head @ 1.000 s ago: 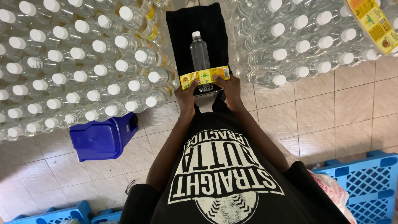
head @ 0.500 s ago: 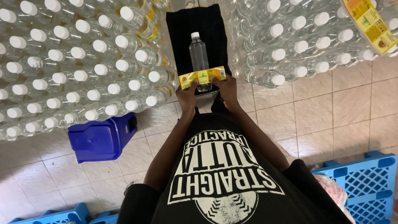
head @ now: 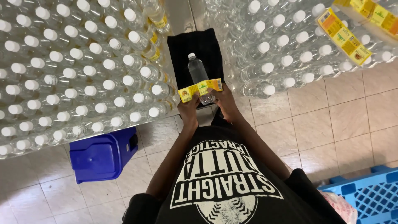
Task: Manually applying adhesive labels to clear plastic water bottles in a production environment.
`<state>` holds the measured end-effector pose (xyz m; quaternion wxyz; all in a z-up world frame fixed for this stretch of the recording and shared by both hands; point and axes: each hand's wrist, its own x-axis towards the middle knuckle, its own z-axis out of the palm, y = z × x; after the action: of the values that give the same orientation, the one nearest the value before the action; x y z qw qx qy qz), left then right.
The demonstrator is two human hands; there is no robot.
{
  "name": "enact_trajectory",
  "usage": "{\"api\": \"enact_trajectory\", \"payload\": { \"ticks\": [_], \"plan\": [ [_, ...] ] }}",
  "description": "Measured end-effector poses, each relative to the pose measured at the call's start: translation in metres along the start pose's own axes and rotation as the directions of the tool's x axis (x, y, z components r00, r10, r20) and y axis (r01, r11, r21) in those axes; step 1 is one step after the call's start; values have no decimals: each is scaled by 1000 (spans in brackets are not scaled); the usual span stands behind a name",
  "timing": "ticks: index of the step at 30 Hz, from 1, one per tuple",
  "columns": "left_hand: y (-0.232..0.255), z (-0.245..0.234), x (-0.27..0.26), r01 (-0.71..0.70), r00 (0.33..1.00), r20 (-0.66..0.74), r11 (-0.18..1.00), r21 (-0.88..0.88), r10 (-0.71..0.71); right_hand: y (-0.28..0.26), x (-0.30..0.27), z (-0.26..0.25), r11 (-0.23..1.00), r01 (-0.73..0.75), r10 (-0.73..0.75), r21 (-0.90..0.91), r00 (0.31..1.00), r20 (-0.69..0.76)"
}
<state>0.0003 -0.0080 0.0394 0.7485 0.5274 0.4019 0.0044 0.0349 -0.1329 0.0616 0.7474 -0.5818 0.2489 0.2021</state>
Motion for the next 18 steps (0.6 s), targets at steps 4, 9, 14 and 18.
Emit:
{"api": "enact_trajectory", "payload": {
  "ticks": [4,9,14,18],
  "plan": [
    [29,4,-31,-72,995,66,996,45,69,-11,-14,-12,993,86,-88,87,996,29],
    [34,-17,-18,-131,915,350,967,-218,203,-33,-30,-31,946,272,-289,176,954,84],
    [121,1,-49,-623,659,494,780,-65,568,-70,-59,-46,924,369,-381,96,907,180],
    [154,29,-57,-354,657,610,896,-270,443,-91,-88,-35,895,427,-445,125,859,251]
  ]
}}
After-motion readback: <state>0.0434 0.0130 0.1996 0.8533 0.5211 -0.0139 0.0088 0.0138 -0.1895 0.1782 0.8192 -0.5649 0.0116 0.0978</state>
